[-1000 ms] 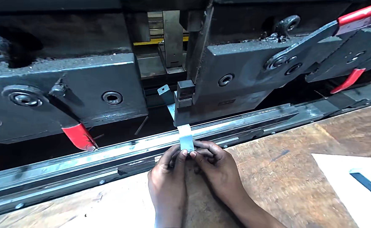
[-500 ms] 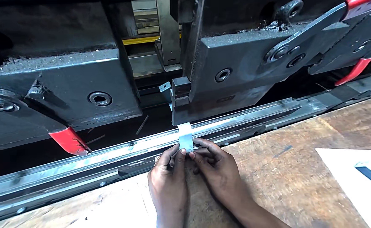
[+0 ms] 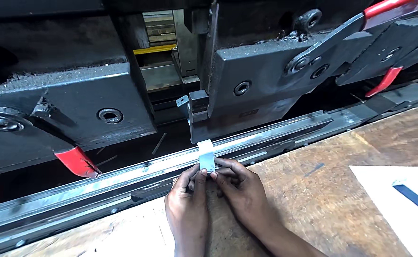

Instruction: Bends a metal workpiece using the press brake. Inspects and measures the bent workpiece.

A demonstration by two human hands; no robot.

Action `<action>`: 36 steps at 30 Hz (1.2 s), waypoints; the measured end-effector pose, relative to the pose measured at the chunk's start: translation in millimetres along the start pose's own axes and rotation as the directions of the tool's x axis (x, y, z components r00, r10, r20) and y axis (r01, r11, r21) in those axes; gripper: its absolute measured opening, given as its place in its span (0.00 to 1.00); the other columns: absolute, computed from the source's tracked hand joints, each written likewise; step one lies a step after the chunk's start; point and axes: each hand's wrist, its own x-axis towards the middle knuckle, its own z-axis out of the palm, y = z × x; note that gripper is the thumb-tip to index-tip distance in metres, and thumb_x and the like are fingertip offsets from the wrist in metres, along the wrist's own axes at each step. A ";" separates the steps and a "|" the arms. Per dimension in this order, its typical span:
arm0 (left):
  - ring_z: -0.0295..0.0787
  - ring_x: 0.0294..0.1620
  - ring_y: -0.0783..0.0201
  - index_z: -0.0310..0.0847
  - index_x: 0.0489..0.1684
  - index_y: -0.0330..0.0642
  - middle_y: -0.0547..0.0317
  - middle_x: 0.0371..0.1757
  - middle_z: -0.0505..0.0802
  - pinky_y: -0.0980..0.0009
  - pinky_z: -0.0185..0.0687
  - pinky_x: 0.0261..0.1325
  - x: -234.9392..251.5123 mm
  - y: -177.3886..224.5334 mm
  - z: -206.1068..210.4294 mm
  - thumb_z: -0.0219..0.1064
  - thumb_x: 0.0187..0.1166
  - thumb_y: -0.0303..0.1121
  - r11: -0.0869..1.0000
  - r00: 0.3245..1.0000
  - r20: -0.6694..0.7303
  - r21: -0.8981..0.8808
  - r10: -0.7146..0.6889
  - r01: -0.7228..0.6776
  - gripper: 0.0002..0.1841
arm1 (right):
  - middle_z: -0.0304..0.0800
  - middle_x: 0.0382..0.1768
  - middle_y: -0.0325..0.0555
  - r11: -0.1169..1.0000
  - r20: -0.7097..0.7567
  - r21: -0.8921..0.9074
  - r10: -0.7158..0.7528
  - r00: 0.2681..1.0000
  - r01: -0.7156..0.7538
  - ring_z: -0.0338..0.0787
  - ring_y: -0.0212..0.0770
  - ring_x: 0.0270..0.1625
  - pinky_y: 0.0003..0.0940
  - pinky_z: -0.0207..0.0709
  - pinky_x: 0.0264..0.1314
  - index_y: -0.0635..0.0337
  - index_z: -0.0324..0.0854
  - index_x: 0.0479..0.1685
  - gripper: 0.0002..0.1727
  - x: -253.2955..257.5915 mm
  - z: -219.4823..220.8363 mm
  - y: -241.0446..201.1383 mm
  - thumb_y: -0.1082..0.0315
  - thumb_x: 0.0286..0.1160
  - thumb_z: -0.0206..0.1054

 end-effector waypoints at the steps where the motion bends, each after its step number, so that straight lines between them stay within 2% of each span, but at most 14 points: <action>1: 0.84 0.23 0.80 0.96 0.44 0.47 0.73 0.28 0.93 0.82 0.81 0.28 0.2 0.3 0.1 0.73 0.76 0.37 1.000 1.000 0.001 0.011 -0.009 0.009 0.08 | 0.97 0.36 0.30 1.000 0.002 -0.011 0.003 1.000 -0.003 0.92 0.30 0.28 0.27 0.89 0.29 0.51 0.88 0.62 0.17 0.3 -0.4 -0.2 0.57 0.79 0.72; 6: 0.84 0.23 0.80 0.96 0.45 0.50 0.75 0.27 0.93 0.78 0.81 0.28 -0.1 -0.5 0.8 0.71 0.76 0.40 0.998 0.999 0.020 0.053 -0.039 0.038 0.10 | 0.97 0.39 0.29 0.999 0.034 -0.042 0.028 0.999 -0.027 0.93 0.28 0.31 0.26 0.90 0.33 0.54 0.86 0.65 0.19 0.3 -5.6 -5.2 0.57 0.80 0.71; 10: 0.87 0.25 0.77 0.95 0.47 0.48 0.71 0.29 0.94 0.75 0.86 0.32 -9.5 11.2 13.6 0.73 0.74 0.37 0.999 0.995 0.084 0.016 -0.053 0.052 0.10 | 0.97 0.41 0.28 0.996 0.053 -0.090 0.022 0.998 -0.018 0.93 0.27 0.32 0.29 0.89 0.36 0.48 0.87 0.67 0.20 -0.2 -30.9 1.6 0.55 0.80 0.69; 13: 0.87 0.24 0.74 0.95 0.48 0.45 0.68 0.28 0.94 0.70 0.87 0.33 -14.7 30.0 48.5 0.73 0.75 0.35 0.997 0.990 0.126 -0.012 -0.071 0.073 0.09 | 0.97 0.39 0.30 0.992 0.016 -0.129 -0.013 1.000 0.015 0.93 0.28 0.31 0.31 0.90 0.36 0.47 0.87 0.66 0.19 9.1 -67.7 13.1 0.55 0.80 0.69; 18: 0.90 0.27 0.72 0.95 0.48 0.50 0.69 0.30 0.95 0.65 0.89 0.38 -16.9 51.7 120.2 0.73 0.76 0.39 0.992 0.980 0.155 0.013 -0.127 0.127 0.10 | 0.97 0.38 0.31 0.995 -0.072 -0.093 0.022 0.997 -0.029 0.93 0.29 0.30 0.31 0.91 0.35 0.51 0.86 0.66 0.19 27.3 -127.2 28.5 0.57 0.79 0.70; 21: 0.90 0.26 0.73 0.95 0.46 0.48 0.68 0.29 0.95 0.68 0.89 0.36 -23.3 60.0 143.2 0.75 0.74 0.36 0.989 0.985 0.098 -0.017 -0.145 0.147 0.08 | 0.97 0.39 0.32 0.995 -0.065 -0.097 -0.017 0.998 0.011 0.93 0.28 0.31 0.29 0.90 0.36 0.54 0.87 0.64 0.18 36.1 -144.9 39.4 0.58 0.79 0.69; 24: 0.89 0.25 0.74 0.95 0.44 0.43 0.65 0.29 0.95 0.74 0.88 0.33 -28.1 60.5 150.1 0.76 0.73 0.32 0.992 0.993 0.039 -0.055 -0.110 0.112 0.07 | 0.96 0.41 0.33 0.995 -0.003 -0.087 0.046 0.999 -0.046 0.93 0.28 0.33 0.28 0.89 0.40 0.54 0.85 0.66 0.19 37.2 -150.0 37.4 0.57 0.81 0.67; 30: 0.91 0.31 0.76 0.92 0.45 0.32 0.59 0.34 0.96 0.81 0.89 0.40 -25.7 67.4 141.5 0.74 0.73 0.23 0.985 0.990 0.088 -0.126 -0.108 0.119 0.07 | 0.97 0.44 0.29 0.971 0.011 -0.167 0.177 0.984 -0.173 0.93 0.28 0.38 0.33 0.87 0.46 0.43 0.85 0.69 0.22 31.8 -146.2 27.9 0.47 0.81 0.65; 33: 0.89 0.27 0.77 0.92 0.45 0.31 0.60 0.32 0.96 0.82 0.85 0.33 -24.1 65.8 135.7 0.74 0.72 0.22 0.986 0.991 0.088 -0.122 -0.104 0.114 0.07 | 0.97 0.46 0.27 0.970 0.037 -0.193 0.156 0.987 -0.146 0.94 0.27 0.41 0.35 0.88 0.47 0.42 0.85 0.69 0.23 32.1 -143.4 29.8 0.45 0.82 0.64; 36: 0.87 0.25 0.78 0.91 0.45 0.30 0.61 0.32 0.96 0.83 0.84 0.31 -24.3 64.7 135.8 0.73 0.72 0.21 0.988 0.992 0.093 -0.126 -0.080 0.091 0.07 | 0.97 0.46 0.26 0.975 0.021 -0.195 0.114 0.993 -0.108 0.94 0.26 0.40 0.34 0.88 0.46 0.42 0.85 0.68 0.22 31.0 -143.0 32.7 0.45 0.81 0.65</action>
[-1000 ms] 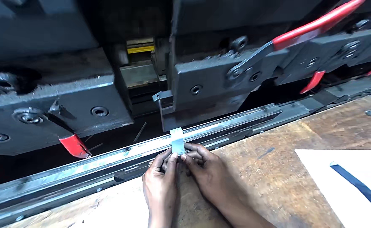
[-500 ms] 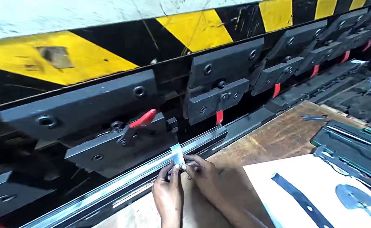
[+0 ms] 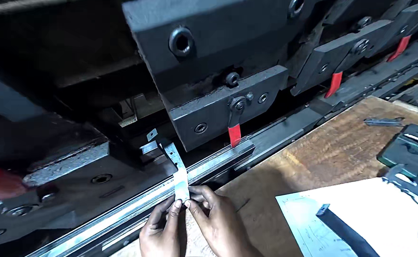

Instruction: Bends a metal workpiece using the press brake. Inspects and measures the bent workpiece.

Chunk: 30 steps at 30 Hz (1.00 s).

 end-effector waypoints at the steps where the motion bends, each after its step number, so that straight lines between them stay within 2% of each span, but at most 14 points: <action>1: 0.87 0.25 0.78 0.91 0.45 0.30 0.61 0.32 0.96 0.83 0.84 0.31 0.4 -0.3 -0.2 0.73 0.73 0.21 1.000 1.000 -0.001 -0.001 0.004 -0.004 0.07 | 0.97 0.45 0.26 1.000 -0.007 -0.010 -0.008 1.000 0.008 0.93 0.26 0.40 0.34 0.88 0.45 0.42 0.85 0.68 0.22 0.2 0.8 0.8 0.45 0.81 0.65; 4: 0.88 0.25 0.77 0.92 0.44 0.31 0.60 0.31 0.95 0.82 0.85 0.32 0.3 -0.5 -0.5 0.74 0.72 0.21 1.000 1.000 -0.011 -0.019 -0.012 0.012 0.07 | 0.96 0.42 0.24 0.998 -0.054 -0.023 -0.054 0.997 0.053 0.91 0.24 0.35 0.31 0.87 0.39 0.42 0.86 0.66 0.22 -0.5 5.5 5.8 0.43 0.82 0.64; 8: 0.86 0.24 0.77 0.92 0.45 0.32 0.61 0.30 0.95 0.83 0.84 0.31 0.3 -2.4 -2.3 0.73 0.73 0.22 1.000 1.000 -0.016 -0.024 -0.009 0.009 0.07 | 0.95 0.37 0.25 0.989 -0.107 0.025 -0.145 0.984 0.149 0.87 0.23 0.28 0.26 0.83 0.31 0.47 0.87 0.64 0.21 -1.1 10.9 12.1 0.47 0.82 0.64; 11: 0.83 0.20 0.77 0.93 0.44 0.32 0.61 0.27 0.94 0.83 0.81 0.26 0.0 -3.3 -2.4 0.74 0.72 0.21 0.999 1.000 -0.026 -0.046 -0.014 0.012 0.07 | 0.95 0.39 0.26 0.986 -0.100 0.044 -0.155 0.983 0.160 0.89 0.22 0.29 0.23 0.85 0.31 0.48 0.87 0.64 0.20 0.0 11.1 12.4 0.49 0.82 0.65; 16: 0.84 0.21 0.77 0.93 0.45 0.33 0.63 0.27 0.94 0.84 0.83 0.28 -1.2 -7.2 -3.7 0.74 0.72 0.23 0.999 0.999 -0.040 -0.024 0.021 -0.022 0.08 | 0.96 0.41 0.28 0.983 -0.074 0.081 -0.159 0.984 0.165 0.90 0.22 0.31 0.21 0.86 0.32 0.52 0.86 0.63 0.19 0.0 9.3 10.0 0.52 0.81 0.67; 22: 0.86 0.23 0.79 0.93 0.48 0.36 0.66 0.28 0.94 0.83 0.84 0.28 -1.6 -10.3 -4.7 0.73 0.73 0.28 0.998 0.998 -0.048 0.046 0.040 -0.038 0.10 | 0.96 0.42 0.26 0.984 -0.084 0.056 -0.162 0.983 0.167 0.90 0.20 0.32 0.19 0.85 0.33 0.52 0.86 0.66 0.23 -0.6 10.3 10.3 0.49 0.81 0.67; 30: 0.84 0.21 0.79 0.94 0.46 0.37 0.67 0.26 0.94 0.84 0.82 0.26 -0.7 -14.6 -3.0 0.74 0.73 0.30 0.998 0.997 -0.051 0.038 0.060 -0.058 0.09 | 0.97 0.43 0.25 0.985 -0.097 0.083 -0.143 0.985 0.151 0.90 0.20 0.31 0.18 0.85 0.31 0.49 0.89 0.62 0.20 -1.2 9.2 9.6 0.49 0.81 0.69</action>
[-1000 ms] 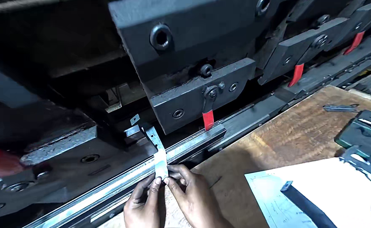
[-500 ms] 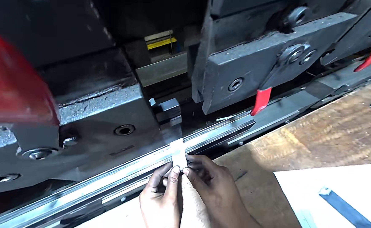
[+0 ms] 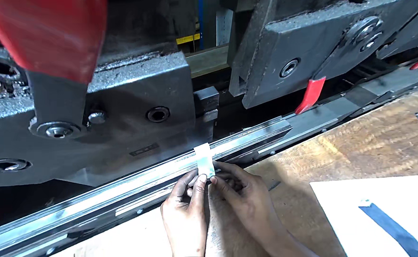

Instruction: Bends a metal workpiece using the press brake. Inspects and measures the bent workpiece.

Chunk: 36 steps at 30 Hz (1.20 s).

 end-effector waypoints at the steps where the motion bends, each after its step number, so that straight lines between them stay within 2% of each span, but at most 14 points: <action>1: 0.84 0.21 0.79 0.94 0.45 0.38 0.68 0.26 0.93 0.84 0.81 0.25 0.1 -0.6 -0.1 0.74 0.73 0.31 1.000 1.000 -0.002 0.005 0.003 -0.003 0.09 | 0.97 0.43 0.25 1.000 0.000 -0.001 0.000 1.000 0.000 0.89 0.20 0.30 0.18 0.84 0.31 0.49 0.89 0.62 0.20 0.1 -0.1 -0.1 0.49 0.80 0.69; 6: 0.81 0.18 0.80 0.95 0.44 0.40 0.69 0.23 0.92 0.84 0.78 0.22 1.1 -0.8 0.3 0.74 0.73 0.31 1.000 1.000 -0.006 0.008 0.005 -0.004 0.08 | 0.97 0.41 0.24 1.000 0.006 -0.015 0.010 1.000 -0.010 0.90 0.21 0.31 0.18 0.84 0.32 0.47 0.89 0.61 0.19 1.4 -1.3 -0.5 0.49 0.80 0.69; 14: 0.81 0.17 0.79 0.95 0.43 0.41 0.69 0.23 0.92 0.83 0.78 0.22 1.2 -1.7 0.3 0.75 0.73 0.32 1.000 1.000 -0.007 0.010 0.005 -0.005 0.08 | 0.97 0.40 0.24 1.000 0.012 -0.009 0.018 1.000 -0.018 0.90 0.22 0.30 0.19 0.84 0.30 0.46 0.89 0.61 0.18 1.4 -2.0 -1.2 0.49 0.80 0.69; 23: 0.79 0.17 0.79 0.95 0.41 0.43 0.71 0.21 0.89 0.83 0.75 0.20 -1.4 -2.5 -2.0 0.75 0.72 0.33 0.999 1.000 -0.007 0.049 0.007 -0.006 0.07 | 0.95 0.34 0.23 0.999 -0.004 -0.017 0.043 0.999 -0.043 0.89 0.23 0.29 0.22 0.86 0.31 0.39 0.89 0.63 0.18 -1.7 -1.7 -0.3 0.48 0.78 0.71; 26: 0.78 0.15 0.80 0.95 0.42 0.46 0.73 0.19 0.88 0.83 0.74 0.18 -1.6 -3.2 -3.7 0.74 0.73 0.34 0.997 1.000 -0.007 0.078 0.011 -0.011 0.07 | 0.94 0.33 0.21 0.998 -0.012 -0.052 0.030 0.999 -0.031 0.88 0.22 0.27 0.21 0.84 0.29 0.36 0.89 0.62 0.17 -2.9 -1.8 -2.3 0.49 0.76 0.72; 30: 0.79 0.15 0.78 0.94 0.43 0.50 0.74 0.20 0.88 0.81 0.75 0.17 -2.6 0.0 -5.9 0.74 0.74 0.37 0.993 1.000 -0.002 0.117 0.000 0.000 0.07 | 0.94 0.34 0.22 0.998 0.004 -0.059 -0.001 1.000 0.001 0.88 0.22 0.26 0.21 0.84 0.26 0.39 0.89 0.62 0.17 -2.9 -2.9 -6.0 0.54 0.76 0.73; 36: 0.78 0.15 0.78 0.94 0.45 0.51 0.75 0.20 0.87 0.81 0.73 0.16 -0.9 2.3 -6.8 0.74 0.75 0.37 0.988 1.000 -0.002 0.151 -0.007 0.007 0.07 | 0.95 0.35 0.22 0.998 0.014 -0.058 -0.039 0.999 0.040 0.88 0.22 0.25 0.20 0.83 0.24 0.43 0.87 0.62 0.16 -0.5 -3.6 -8.4 0.56 0.77 0.74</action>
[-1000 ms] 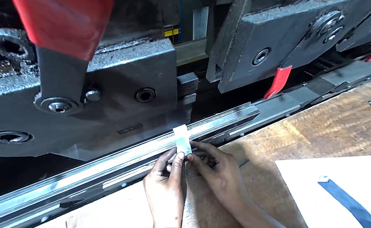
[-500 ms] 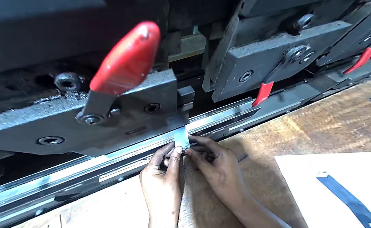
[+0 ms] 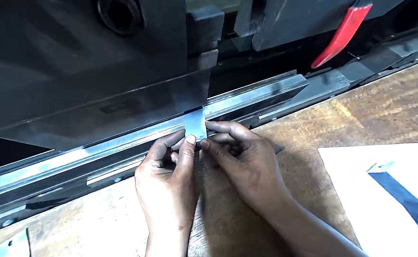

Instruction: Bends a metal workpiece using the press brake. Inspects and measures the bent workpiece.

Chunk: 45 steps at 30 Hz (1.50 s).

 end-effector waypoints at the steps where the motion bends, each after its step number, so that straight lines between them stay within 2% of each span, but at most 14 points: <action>1: 0.78 0.14 0.78 0.94 0.45 0.51 0.75 0.20 0.87 0.81 0.73 0.15 0.1 0.4 0.0 0.74 0.76 0.37 1.000 1.000 0.001 0.001 -0.001 0.001 0.07 | 0.95 0.35 0.23 1.000 0.001 -0.002 -0.009 1.000 0.009 0.88 0.22 0.25 0.20 0.83 0.23 0.44 0.87 0.62 0.16 0.2 0.0 -0.1 0.57 0.77 0.74; 7: 0.79 0.15 0.77 0.93 0.45 0.51 0.74 0.21 0.88 0.80 0.75 0.16 -0.4 1.5 -0.6 0.74 0.77 0.36 1.000 1.000 0.004 -0.006 -0.010 0.010 0.06 | 0.95 0.35 0.24 1.000 0.014 0.018 -0.024 1.000 0.024 0.90 0.23 0.28 0.21 0.87 0.26 0.46 0.86 0.62 0.16 0.2 0.4 -1.0 0.58 0.78 0.74; 12: 0.80 0.15 0.77 0.92 0.46 0.50 0.74 0.22 0.89 0.81 0.75 0.16 -0.7 2.1 -0.2 0.73 0.77 0.35 1.000 1.000 0.001 -0.017 -0.017 0.017 0.06 | 0.95 0.36 0.23 0.999 0.018 -0.010 -0.032 0.999 0.032 0.90 0.22 0.28 0.19 0.85 0.26 0.45 0.85 0.62 0.16 -0.2 0.9 -0.7 0.56 0.78 0.73; 23: 0.80 0.15 0.77 0.91 0.45 0.50 0.73 0.22 0.88 0.80 0.76 0.15 0.3 4.3 -1.4 0.71 0.78 0.34 1.000 1.000 0.010 -0.017 -0.021 0.021 0.05 | 0.95 0.36 0.25 0.999 0.033 0.015 -0.030 0.999 0.030 0.91 0.23 0.28 0.20 0.88 0.27 0.48 0.83 0.63 0.17 0.0 1.1 -3.5 0.59 0.78 0.74; 37: 0.82 0.18 0.78 0.91 0.44 0.46 0.73 0.23 0.89 0.82 0.77 0.19 0.6 3.3 -0.6 0.71 0.77 0.31 0.997 1.000 0.001 -0.072 -0.012 0.012 0.05 | 0.95 0.36 0.22 1.000 0.052 -0.014 0.014 0.999 -0.013 0.90 0.22 0.28 0.20 0.86 0.27 0.43 0.84 0.63 0.16 -0.7 0.8 -3.5 0.55 0.79 0.72; 45: 0.81 0.18 0.78 0.90 0.44 0.47 0.74 0.23 0.88 0.83 0.77 0.20 0.5 4.5 -0.6 0.71 0.77 0.31 0.998 1.000 -0.007 -0.066 -0.014 0.013 0.05 | 0.95 0.36 0.23 1.000 0.061 -0.006 0.005 0.998 -0.004 0.91 0.22 0.28 0.21 0.88 0.27 0.45 0.83 0.63 0.16 0.2 0.7 -5.5 0.57 0.79 0.72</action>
